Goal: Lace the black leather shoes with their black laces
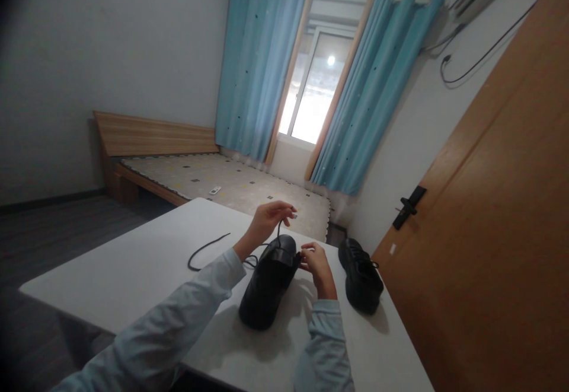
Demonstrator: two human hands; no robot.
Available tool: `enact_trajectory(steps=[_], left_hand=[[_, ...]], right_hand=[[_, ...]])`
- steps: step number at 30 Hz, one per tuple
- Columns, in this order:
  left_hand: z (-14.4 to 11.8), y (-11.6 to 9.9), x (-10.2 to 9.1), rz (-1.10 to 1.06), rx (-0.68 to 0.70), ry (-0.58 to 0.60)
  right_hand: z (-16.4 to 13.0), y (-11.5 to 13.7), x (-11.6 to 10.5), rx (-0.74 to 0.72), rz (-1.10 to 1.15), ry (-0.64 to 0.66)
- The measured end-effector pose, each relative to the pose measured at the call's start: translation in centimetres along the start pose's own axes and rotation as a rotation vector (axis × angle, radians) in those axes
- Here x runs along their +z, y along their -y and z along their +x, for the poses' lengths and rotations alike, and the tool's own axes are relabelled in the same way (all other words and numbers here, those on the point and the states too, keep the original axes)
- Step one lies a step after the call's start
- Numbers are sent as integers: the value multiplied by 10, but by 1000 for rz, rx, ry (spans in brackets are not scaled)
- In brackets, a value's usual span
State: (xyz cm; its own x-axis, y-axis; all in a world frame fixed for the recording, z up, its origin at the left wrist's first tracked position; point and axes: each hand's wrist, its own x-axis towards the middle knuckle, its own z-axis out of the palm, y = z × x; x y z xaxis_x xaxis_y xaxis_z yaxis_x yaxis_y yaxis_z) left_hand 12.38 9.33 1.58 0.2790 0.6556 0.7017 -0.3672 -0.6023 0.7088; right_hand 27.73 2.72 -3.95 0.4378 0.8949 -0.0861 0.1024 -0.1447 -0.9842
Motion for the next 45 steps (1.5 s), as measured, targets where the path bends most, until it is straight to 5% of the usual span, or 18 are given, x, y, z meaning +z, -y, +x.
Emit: enact_trajectory(steps=[5,12,27,33,45], left_hand=[[-10,35,5,417,-4,292],[-26,59,9,629,-17,571],[-35,57,15,1176,63,614],[-38,54,17,1238,174,618],[-38,53,20,1261,188,674]], right_hand=[[3,-3,-6,13,41,33],[10,-11,-10,22,126,95],[17,-17,-14,36,149,148],[18,-17,-12,35,133,147],[14,-15,-11,21,138,168]])
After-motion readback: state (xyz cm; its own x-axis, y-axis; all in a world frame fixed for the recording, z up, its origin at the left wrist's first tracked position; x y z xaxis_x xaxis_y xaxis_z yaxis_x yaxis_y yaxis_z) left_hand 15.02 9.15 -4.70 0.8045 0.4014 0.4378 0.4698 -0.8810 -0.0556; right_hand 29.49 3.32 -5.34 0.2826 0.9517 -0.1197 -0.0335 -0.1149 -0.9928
